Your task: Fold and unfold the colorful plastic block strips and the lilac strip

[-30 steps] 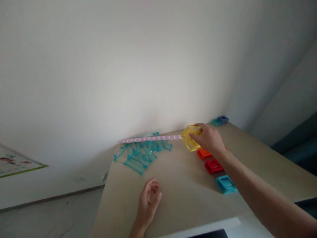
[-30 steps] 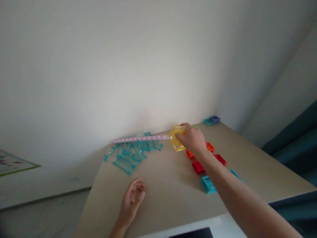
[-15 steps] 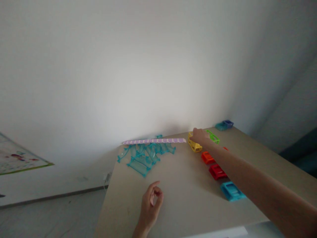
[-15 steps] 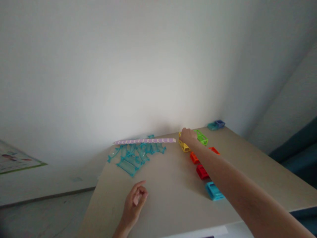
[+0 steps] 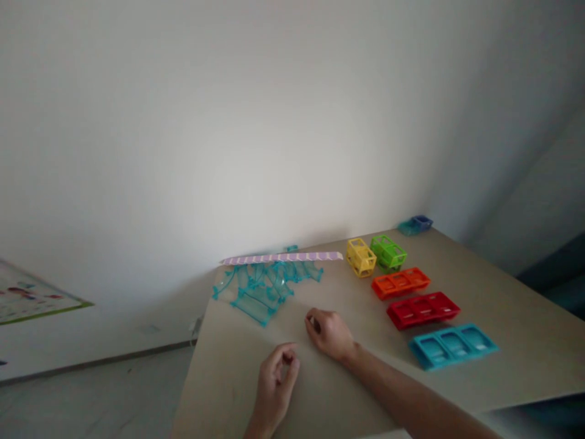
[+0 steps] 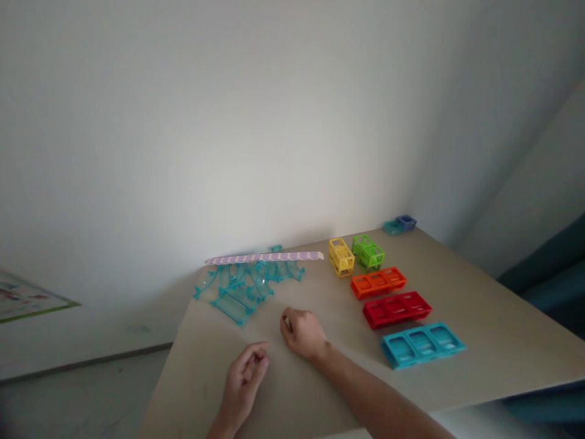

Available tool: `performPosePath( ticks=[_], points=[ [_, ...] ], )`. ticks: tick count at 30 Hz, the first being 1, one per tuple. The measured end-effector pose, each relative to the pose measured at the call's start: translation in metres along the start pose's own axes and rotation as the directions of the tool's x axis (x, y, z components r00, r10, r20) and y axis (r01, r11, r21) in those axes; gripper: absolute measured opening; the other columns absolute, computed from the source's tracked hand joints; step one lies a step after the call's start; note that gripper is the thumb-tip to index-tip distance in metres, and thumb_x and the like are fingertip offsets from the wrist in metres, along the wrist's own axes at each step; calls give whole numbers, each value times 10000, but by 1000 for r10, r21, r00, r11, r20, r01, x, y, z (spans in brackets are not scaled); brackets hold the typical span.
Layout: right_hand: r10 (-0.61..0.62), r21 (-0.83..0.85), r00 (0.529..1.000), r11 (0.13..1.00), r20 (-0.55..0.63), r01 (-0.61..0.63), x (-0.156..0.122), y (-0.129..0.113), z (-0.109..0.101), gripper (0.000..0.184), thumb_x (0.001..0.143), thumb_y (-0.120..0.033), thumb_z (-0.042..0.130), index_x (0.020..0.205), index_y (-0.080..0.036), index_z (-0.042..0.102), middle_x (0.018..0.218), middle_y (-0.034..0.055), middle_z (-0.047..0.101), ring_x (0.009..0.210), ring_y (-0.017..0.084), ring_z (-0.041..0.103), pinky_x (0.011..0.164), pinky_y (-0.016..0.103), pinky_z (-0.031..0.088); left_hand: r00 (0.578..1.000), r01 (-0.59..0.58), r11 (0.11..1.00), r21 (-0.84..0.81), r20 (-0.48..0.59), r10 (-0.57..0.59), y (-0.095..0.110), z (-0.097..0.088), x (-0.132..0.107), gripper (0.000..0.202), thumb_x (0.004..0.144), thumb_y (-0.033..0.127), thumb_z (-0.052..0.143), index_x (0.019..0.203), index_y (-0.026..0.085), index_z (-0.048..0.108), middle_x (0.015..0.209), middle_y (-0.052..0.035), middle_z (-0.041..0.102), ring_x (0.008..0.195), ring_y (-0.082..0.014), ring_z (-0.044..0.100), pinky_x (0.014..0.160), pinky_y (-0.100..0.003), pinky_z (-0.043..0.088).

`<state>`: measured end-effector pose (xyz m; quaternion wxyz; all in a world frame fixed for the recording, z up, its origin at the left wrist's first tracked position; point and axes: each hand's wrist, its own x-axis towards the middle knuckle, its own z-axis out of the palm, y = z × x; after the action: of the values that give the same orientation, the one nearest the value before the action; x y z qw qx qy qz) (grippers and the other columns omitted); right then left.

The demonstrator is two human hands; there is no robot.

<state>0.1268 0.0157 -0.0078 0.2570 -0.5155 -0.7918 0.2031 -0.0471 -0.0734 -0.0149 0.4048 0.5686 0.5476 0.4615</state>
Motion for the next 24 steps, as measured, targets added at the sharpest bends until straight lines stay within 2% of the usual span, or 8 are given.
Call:
performPosePath(
  ticks=[5, 8, 10, 13, 16, 20, 22, 24],
  points=[
    [9, 221, 994, 975, -108, 15, 28, 10, 4, 204, 851, -288, 505, 791, -192, 674, 679, 36, 686, 609, 161, 607, 631, 243, 437, 1000, 27, 1000, -17, -5, -27, -5, 0, 0, 331, 862, 442, 591, 1009, 163, 692, 854, -81, 678, 811, -203, 629, 744, -274, 500],
    [159, 369, 960, 927, -230, -65, 49, 20, 6, 250, 847, -363, 506, 754, -193, 663, 645, 44, 666, 592, 174, 591, 612, 267, 449, 999, 38, 999, -25, -12, -38, -6, -1, 0, 322, 851, 446, 606, 988, 172, 703, 844, -82, 692, 808, -208, 639, 747, -279, 509],
    [290, 486, 907, 867, -306, -113, 61, 29, 9, 290, 832, -430, 519, 778, -183, 662, 660, 56, 665, 602, 188, 591, 586, 277, 456, 999, 34, 999, -19, -22, -35, -5, -1, 0, 317, 845, 449, 612, 968, 174, 712, 834, -84, 700, 800, -210, 643, 750, -284, 513],
    [447, 675, 820, 730, -357, -105, 74, 44, 9, 409, 792, -523, 548, 930, -155, 662, 723, 70, 674, 602, 193, 590, 525, 273, 454, 999, 25, 1000, -5, -20, -26, -2, -2, 1, 312, 848, 451, 607, 940, 174, 718, 818, -85, 702, 786, -209, 645, 747, -286, 513],
    [532, 830, 776, 558, -339, -20, 82, 56, 6, 521, 760, -544, 574, 1086, -142, 629, 812, 74, 678, 575, 167, 578, 488, 263, 445, 999, 32, 999, 12, -17, -32, -3, -2, 1, 314, 857, 449, 595, 946, 172, 713, 806, -82, 696, 761, -203, 637, 710, -273, 505],
    [544, 941, 797, 327, -265, 89, 88, 62, -1, 540, 683, -452, 698, 1158, -206, 624, 1107, 72, 641, 647, 132, 603, 530, 258, 466, 999, 42, 999, 10, -14, -42, -6, -2, 1, 326, 874, 453, 571, 959, 166, 700, 808, -81, 687, 757, -197, 631, 694, -263, 494],
    [525, 969, 824, 223, -215, 110, 89, 63, -4, 546, 659, -391, 742, 1166, -221, 633, 1081, 49, 642, 654, 125, 605, 516, 244, 453, 999, 47, 999, 9, -17, -47, -6, -2, 0, 325, 878, 453, 566, 959, 166, 696, 804, -78, 683, 761, -196, 631, 698, -262, 492],
    [503, 985, 848, 128, -168, 119, 90, 64, -5, 560, 654, -334, 764, 1187, -224, 631, 929, 12, 654, 643, 121, 603, 496, 221, 432, 998, 52, 999, 11, -18, -52, -5, -2, 1, 321, 877, 452, 568, 955, 167, 696, 796, -75, 679, 750, -193, 628, 687, -258, 488]
  ],
)
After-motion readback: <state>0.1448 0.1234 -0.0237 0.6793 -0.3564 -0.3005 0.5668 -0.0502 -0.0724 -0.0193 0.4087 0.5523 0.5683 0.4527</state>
